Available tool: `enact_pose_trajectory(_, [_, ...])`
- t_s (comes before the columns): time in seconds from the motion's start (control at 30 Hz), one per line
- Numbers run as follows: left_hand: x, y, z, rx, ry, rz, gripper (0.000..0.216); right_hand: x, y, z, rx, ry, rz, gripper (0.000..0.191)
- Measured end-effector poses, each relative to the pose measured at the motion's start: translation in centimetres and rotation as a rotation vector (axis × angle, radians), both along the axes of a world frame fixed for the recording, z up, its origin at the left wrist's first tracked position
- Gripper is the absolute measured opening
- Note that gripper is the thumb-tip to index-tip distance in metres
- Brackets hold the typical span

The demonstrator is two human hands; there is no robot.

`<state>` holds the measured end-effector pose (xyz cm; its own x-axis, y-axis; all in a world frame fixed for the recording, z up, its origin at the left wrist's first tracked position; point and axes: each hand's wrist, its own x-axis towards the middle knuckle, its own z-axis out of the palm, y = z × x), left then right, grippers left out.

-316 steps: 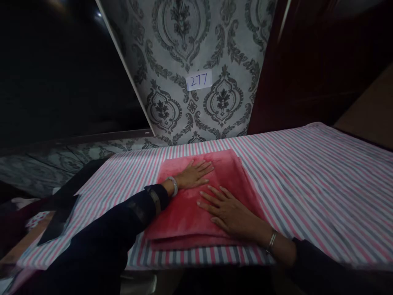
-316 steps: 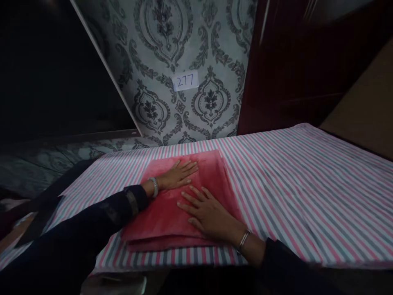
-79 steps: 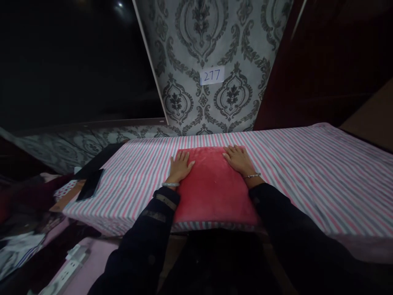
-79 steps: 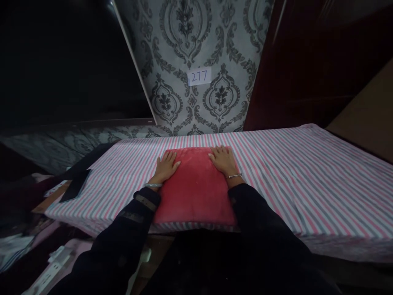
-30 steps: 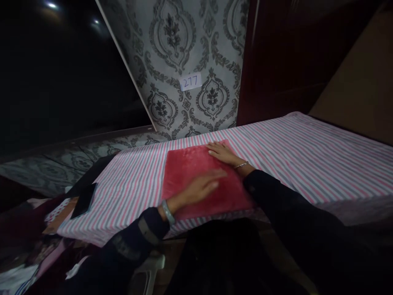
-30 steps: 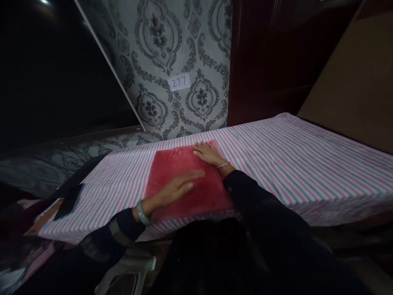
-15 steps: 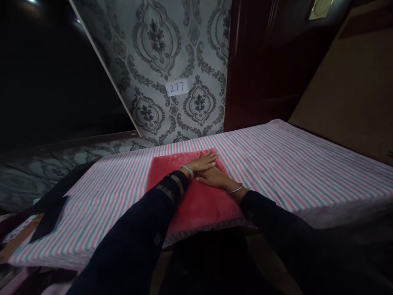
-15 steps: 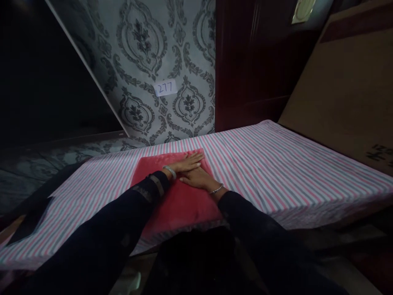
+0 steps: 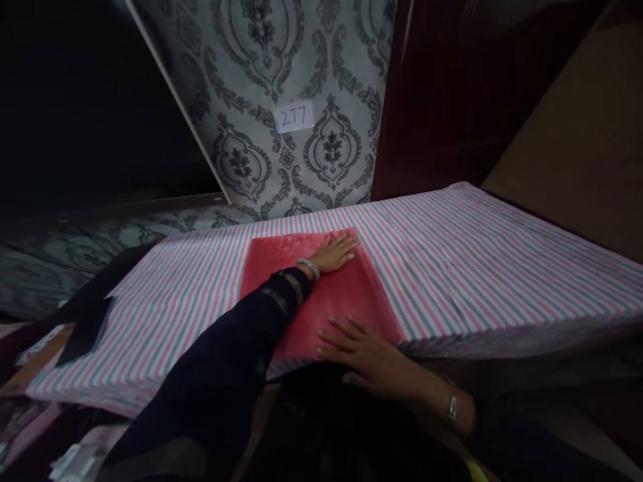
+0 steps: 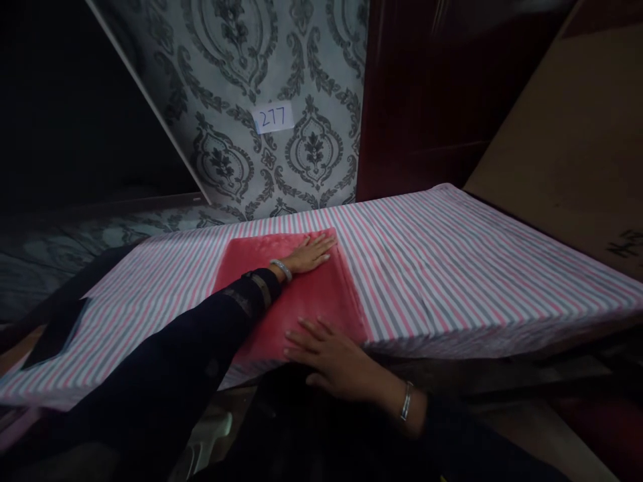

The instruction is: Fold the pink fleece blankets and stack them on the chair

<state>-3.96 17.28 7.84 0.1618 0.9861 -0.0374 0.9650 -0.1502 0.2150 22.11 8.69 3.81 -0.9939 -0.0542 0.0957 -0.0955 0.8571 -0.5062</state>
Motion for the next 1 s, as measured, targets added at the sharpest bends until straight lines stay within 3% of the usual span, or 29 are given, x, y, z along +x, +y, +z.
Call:
enact_pose_trajectory(0.1, [0.6, -0.5, 0.8, 0.020, 0.006, 0.014, 0.063, 1.1, -0.1, 1.2, -0.084, -0.038, 0.039, 0.067])
enact_pose_trajectory(0.23, [-0.5, -2.2, 3.6, 0.044, -0.059, 0.035, 0.065, 0.8, 2.5, 6.1, -0.303, 0.027, 0.062, 0.047])
enact_pose_trajectory(0.33, [-2.7, -5.0, 5.4, 0.052, -0.045, 0.024, 0.063, -2.3, 5.7, 9.8, -0.300, 0.224, -0.167, 0.047])
enact_pose_trajectory(0.43, [-4.5, -8.4, 5.5, 0.049, -0.009, -0.014, 0.061, -8.2, 8.8, 11.2, -0.203, 0.353, -0.291, 0.050])
enact_pose_trajectory(0.53, [-4.6, -11.3, 3.8, 0.060, -0.008, -0.063, 0.061, -14.6, 11.0, 9.8, -0.148, 0.344, -0.227, 0.052])
enact_pose_trajectory(0.67, [-3.1, -13.4, 0.8, 0.122, -0.029, -0.092, 0.067, -19.6, 12.0, 5.2, -0.045, 0.224, -0.131, 0.051])
enact_pose_trajectory(0.77, [-1.8, -14.3, 0.0, 0.160, -0.067, -0.118, 0.066, -20.2, 12.3, 2.0, 0.064, 0.162, -0.135, 0.052])
enact_pose_trajectory(0.83, [-0.8, -15.1, 0.0, 0.139, -0.094, -0.174, 0.068, -19.9, 12.5, 0.9, 0.101, 0.170, -0.126, 0.052])
enact_pose_trajectory(1.0, [2.2, -19.4, -0.3, 0.057, -0.148, -0.294, 0.070, -19.5, 12.4, 1.0, 0.141, 0.163, -0.135, 0.048])
